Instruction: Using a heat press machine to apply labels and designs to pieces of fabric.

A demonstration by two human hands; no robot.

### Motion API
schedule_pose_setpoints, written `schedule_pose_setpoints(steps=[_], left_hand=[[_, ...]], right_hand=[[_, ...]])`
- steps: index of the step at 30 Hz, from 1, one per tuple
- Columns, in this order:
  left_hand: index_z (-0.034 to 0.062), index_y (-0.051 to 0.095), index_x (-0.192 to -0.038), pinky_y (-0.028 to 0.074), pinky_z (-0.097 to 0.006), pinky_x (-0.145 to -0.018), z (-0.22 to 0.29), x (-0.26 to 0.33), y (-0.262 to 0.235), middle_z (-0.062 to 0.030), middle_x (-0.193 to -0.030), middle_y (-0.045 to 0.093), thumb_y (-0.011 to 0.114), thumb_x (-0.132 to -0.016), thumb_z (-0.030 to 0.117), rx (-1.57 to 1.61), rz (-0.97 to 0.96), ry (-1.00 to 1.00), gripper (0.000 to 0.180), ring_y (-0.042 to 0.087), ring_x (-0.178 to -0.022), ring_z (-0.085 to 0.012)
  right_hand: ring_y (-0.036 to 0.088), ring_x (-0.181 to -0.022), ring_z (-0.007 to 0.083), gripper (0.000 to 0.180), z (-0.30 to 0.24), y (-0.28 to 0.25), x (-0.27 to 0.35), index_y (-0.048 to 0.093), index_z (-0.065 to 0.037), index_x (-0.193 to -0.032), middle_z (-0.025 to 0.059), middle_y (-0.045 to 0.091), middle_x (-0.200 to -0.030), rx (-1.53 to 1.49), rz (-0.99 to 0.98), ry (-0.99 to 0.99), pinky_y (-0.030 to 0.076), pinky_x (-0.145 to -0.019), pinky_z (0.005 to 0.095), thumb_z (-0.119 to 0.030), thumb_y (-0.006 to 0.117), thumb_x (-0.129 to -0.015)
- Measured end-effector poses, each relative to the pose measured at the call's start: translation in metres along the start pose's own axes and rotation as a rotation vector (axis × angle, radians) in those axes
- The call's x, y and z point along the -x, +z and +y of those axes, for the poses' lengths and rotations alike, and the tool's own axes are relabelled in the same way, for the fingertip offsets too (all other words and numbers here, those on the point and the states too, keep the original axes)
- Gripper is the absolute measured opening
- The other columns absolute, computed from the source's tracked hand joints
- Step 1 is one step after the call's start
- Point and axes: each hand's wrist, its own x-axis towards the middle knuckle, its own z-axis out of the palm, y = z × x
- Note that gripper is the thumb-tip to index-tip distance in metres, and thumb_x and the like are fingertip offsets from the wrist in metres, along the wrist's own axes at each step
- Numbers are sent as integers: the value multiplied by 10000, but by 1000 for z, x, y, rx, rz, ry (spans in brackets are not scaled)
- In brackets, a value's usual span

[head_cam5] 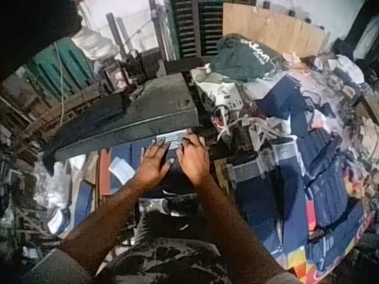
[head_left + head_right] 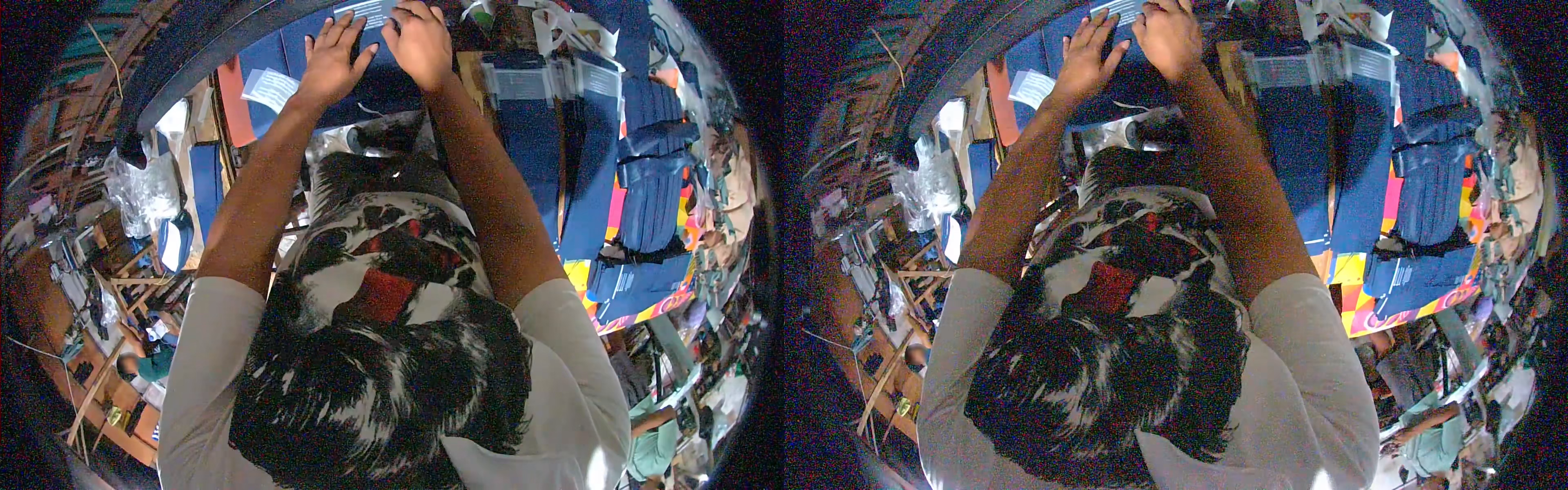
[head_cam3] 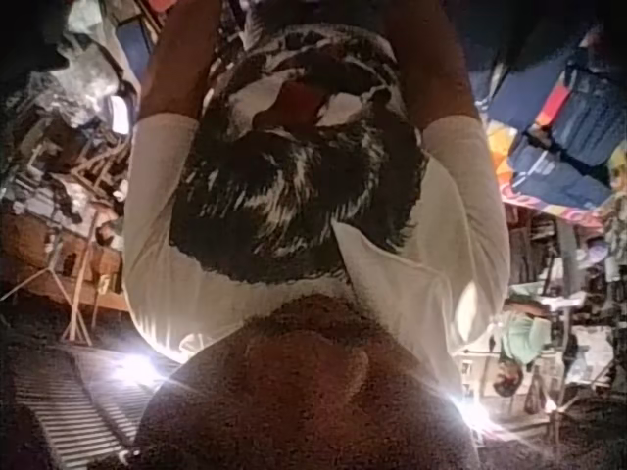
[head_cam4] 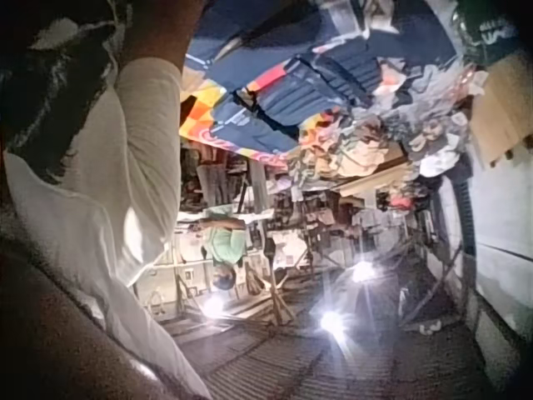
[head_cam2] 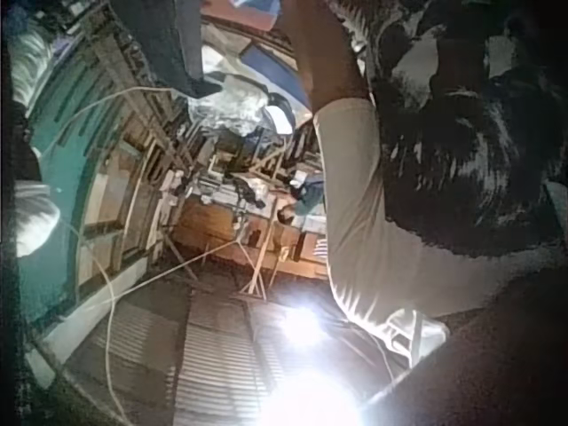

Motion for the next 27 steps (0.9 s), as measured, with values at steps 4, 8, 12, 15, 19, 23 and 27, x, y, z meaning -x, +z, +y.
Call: schedule_pose_setpoints(steps=[4, 8, 12, 15, 19, 23, 27], left_hand=[[182, 441, -1457, 190, -688, -1119, 0, -1, 0, -96, -1549, 362, 548, -959, 493, -8, -1, -3, 596, 289, -1445, -386], [182, 438, -1457, 195, -688, -1116, 2, -1, 0, -98, -1549, 361, 548, -958, 496, -7, -2, -3, 599, 290, -1444, -386], [181, 440, -1455, 198, -684, -1117, 3, -1, -1, -94, -1554, 356, 551, -956, 495, -10, -3, -6, 600, 289, -1444, -391], [187, 431, -1463, 191, -682, -1120, 4, 0, -2, -89, -1563, 345, 542, -956, 504, 18, 9, -18, 608, 284, -1445, -394], [191, 419, -1475, 185, -679, -1123, 2, 0, -1, -87, -1570, 337, 528, -958, 516, -2, -4, -8, 620, 283, -1445, -396], [188, 418, -1478, 185, -676, -1125, 2, 0, 0, -88, -1570, 340, 521, -959, 523, 9, 3, -10, 627, 285, -1444, -399], [183, 441, -1463, 193, -681, -1118, -2, -1, 0, -95, -1558, 364, 541, -954, 512, 4, 15, 4, 614, 300, -1436, -405]], right_hand=[[570, -1010, 375, 245, 2, 2, 0, 687, 19, -995, 189, 625, -1139, -16, 34, -26, 485, -899, 436, -143, 653, -816], [573, -1003, 375, 248, 3, 2, 0, 686, 20, -997, 186, 625, -1138, -9, 40, -40, 485, -901, 432, -144, 655, -814], [576, -987, 377, 238, 4, 3, 0, 688, 24, -984, 184, 629, -1105, 4, 14, -11, 487, -887, 433, -141, 650, -817], [577, -978, 378, 227, 3, 3, 0, 690, 26, -968, 184, 631, -1082, 13, 11, -15, 489, -874, 438, -140, 649, -818], [578, -968, 375, 214, 3, 2, -1, 691, 21, -949, 177, 632, -1061, -7, 40, -43, 490, -862, 443, -142, 650, -816], [579, -967, 370, 204, -1, -1, 0, 691, 12, -946, 167, 632, -1050, -8, 8, 22, 488, -862, 444, -140, 651, -815], [578, -973, 367, 199, 2, 3, 0, 691, 3, -945, 159, 633, -1041, -20, 33, 4, 485, -867, 442, -144, 654, -816]])
